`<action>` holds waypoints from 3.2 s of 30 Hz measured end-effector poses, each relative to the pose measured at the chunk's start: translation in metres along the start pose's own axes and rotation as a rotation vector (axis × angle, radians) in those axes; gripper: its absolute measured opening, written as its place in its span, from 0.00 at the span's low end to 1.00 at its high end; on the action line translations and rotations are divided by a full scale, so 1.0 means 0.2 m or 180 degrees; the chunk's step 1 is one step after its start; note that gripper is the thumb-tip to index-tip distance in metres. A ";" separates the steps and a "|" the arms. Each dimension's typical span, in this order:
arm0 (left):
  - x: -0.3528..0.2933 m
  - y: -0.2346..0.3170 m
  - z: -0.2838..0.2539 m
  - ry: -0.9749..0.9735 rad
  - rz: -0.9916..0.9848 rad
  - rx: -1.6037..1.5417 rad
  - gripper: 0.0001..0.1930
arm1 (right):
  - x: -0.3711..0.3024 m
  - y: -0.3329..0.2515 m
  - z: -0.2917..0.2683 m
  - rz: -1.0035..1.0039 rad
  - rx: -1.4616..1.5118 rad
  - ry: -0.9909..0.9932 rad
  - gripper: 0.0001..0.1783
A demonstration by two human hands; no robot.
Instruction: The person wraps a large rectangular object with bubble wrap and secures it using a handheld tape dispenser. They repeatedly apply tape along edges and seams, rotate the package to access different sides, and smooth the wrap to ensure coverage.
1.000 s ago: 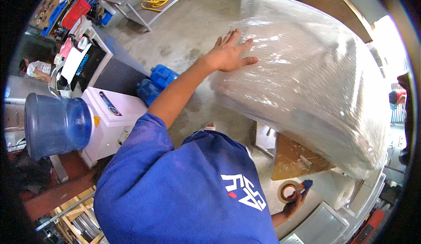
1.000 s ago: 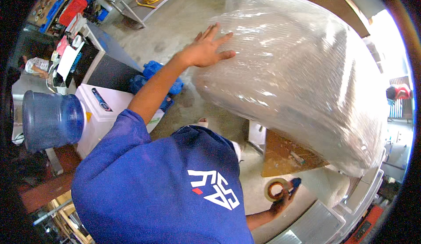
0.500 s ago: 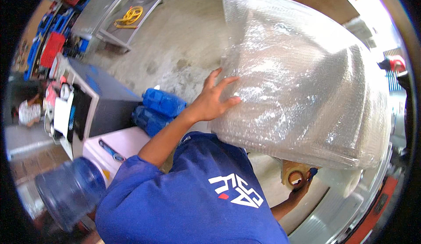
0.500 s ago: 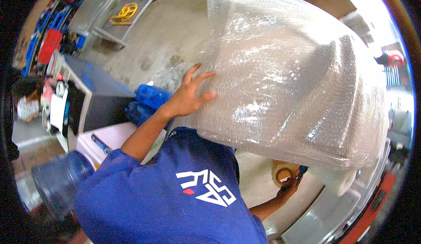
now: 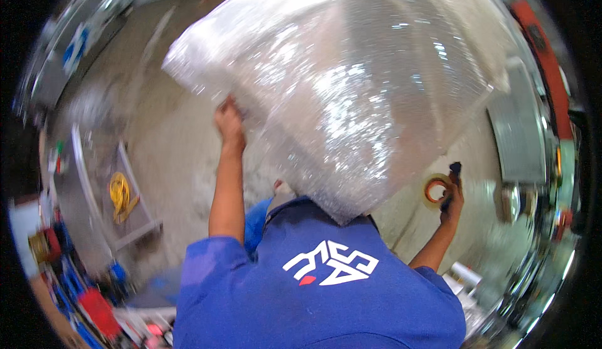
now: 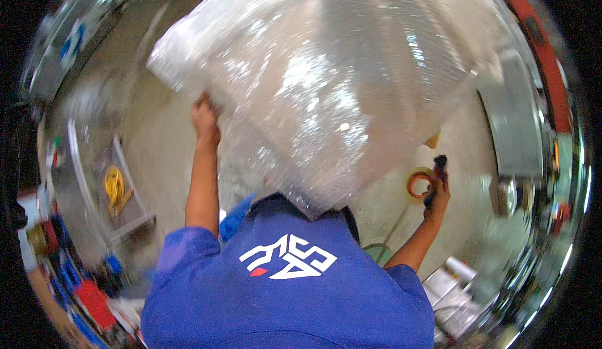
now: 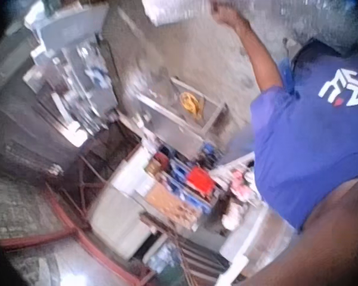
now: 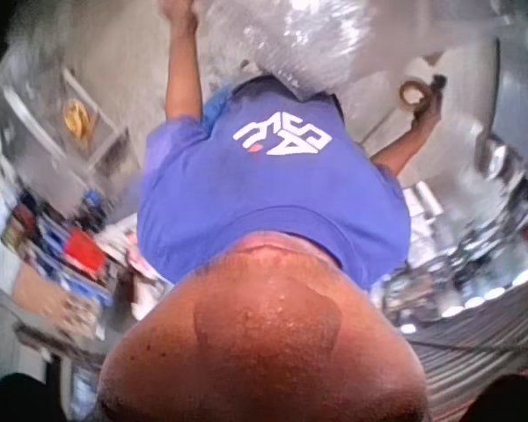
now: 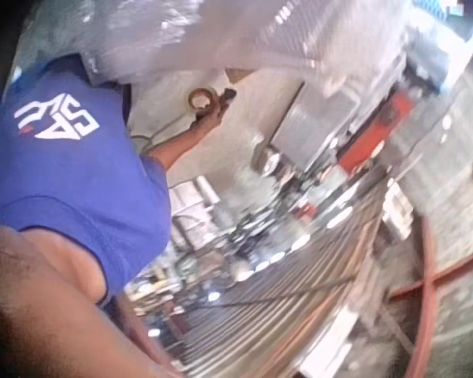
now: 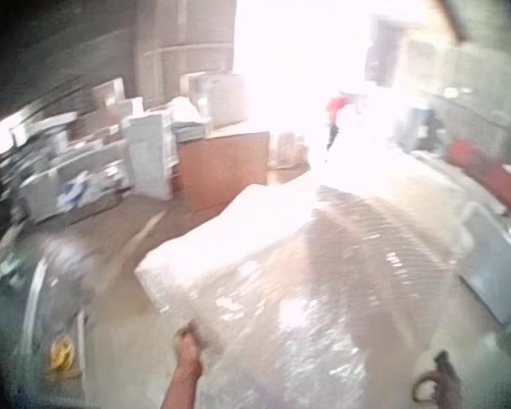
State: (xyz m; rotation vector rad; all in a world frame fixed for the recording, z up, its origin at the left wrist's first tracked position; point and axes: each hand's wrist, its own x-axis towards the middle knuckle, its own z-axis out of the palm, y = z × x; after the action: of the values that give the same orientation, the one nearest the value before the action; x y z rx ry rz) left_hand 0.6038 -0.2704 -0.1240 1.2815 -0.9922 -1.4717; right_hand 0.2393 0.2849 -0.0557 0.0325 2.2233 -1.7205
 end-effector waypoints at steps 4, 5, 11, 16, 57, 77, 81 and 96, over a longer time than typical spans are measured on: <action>0.07 -0.02 -0.02 -0.0055 0.0381 -0.0030 0.21 | -0.14 0.00 0.10 0.0462 0.0156 0.0879 0.32; 0.06 0.02 0.04 0.0039 0.0579 -0.0169 0.22 | -0.13 0.00 0.09 0.0455 0.0081 0.0789 0.33; 0.23 -0.10 -0.19 0.0378 0.0176 -0.0086 0.22 | -0.58 0.12 0.05 0.0206 0.0115 0.1359 0.34; 0.28 0.14 -0.32 -0.1153 -0.0934 -0.0979 0.38 | -1.21 0.07 0.32 0.0259 -0.0060 0.2546 0.34; 0.78 0.43 -0.34 -0.3606 -0.1067 -0.0178 0.31 | -1.85 -0.12 1.76 -0.0990 0.1893 -0.0088 0.67; -0.23 0.44 -0.30 -0.6432 0.3521 0.0809 0.14 | -2.24 0.50 1.91 -0.0610 0.2329 0.1088 0.56; -0.28 0.41 -0.10 -0.6858 0.1046 0.2002 0.17 | -2.46 0.41 1.91 -0.0601 0.1142 0.2041 0.55; 0.11 -0.03 -0.47 -0.7079 -0.0300 0.3412 0.29 | -3.87 0.09 1.91 0.1396 -0.2521 0.5829 0.34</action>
State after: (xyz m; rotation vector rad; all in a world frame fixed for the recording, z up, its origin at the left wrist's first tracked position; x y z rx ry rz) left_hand 0.6953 -0.2901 -0.1483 -0.5969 -3.3265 -2.1803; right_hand 1.0685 0.0682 0.0537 2.3954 3.1479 -0.0796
